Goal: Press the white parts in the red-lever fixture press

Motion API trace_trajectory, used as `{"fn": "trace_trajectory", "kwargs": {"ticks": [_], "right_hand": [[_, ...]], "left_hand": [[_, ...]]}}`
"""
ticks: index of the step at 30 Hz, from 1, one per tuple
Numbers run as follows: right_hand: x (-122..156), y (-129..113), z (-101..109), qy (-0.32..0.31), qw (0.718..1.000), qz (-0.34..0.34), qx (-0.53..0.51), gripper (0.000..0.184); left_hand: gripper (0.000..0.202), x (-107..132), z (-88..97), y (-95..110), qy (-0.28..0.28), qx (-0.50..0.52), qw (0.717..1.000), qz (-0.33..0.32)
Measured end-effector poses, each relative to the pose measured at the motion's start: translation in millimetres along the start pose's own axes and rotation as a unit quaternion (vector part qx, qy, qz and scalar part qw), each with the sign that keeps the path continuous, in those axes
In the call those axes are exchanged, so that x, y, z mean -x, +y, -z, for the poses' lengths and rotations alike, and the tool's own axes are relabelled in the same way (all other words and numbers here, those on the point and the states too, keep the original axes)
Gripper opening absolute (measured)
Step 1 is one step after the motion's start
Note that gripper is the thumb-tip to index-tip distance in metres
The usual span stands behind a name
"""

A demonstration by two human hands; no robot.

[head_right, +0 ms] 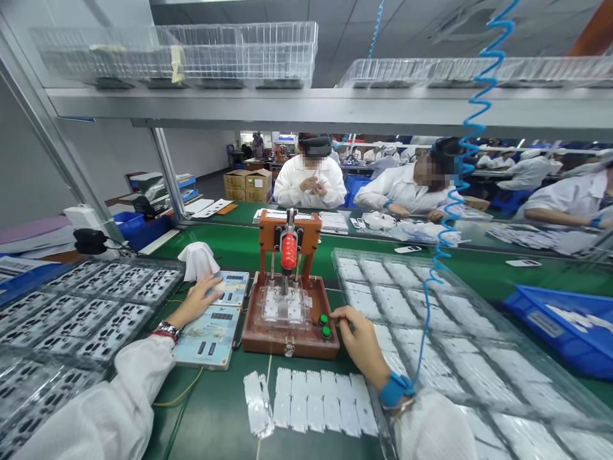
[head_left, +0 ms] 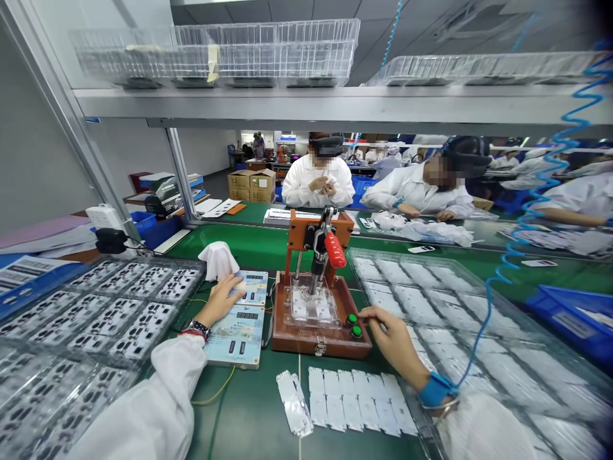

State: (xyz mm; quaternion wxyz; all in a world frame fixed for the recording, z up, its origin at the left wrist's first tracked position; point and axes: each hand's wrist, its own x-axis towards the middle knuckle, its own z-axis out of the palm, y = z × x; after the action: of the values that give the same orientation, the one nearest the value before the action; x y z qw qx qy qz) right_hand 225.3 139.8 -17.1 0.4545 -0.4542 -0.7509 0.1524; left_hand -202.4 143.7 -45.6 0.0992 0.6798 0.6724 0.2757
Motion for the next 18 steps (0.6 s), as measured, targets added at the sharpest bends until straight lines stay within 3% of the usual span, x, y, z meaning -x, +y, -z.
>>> {"fn": "trace_trajectory", "kwargs": {"ticks": [18], "right_hand": [[1.9, -4.3, 0.0, -0.009, 1.0, -0.027, -0.009, 0.023]], "left_hand": [[0.051, -3.0, 4.0, 3.5, 0.021, 0.008, 1.0, -0.002]]}}
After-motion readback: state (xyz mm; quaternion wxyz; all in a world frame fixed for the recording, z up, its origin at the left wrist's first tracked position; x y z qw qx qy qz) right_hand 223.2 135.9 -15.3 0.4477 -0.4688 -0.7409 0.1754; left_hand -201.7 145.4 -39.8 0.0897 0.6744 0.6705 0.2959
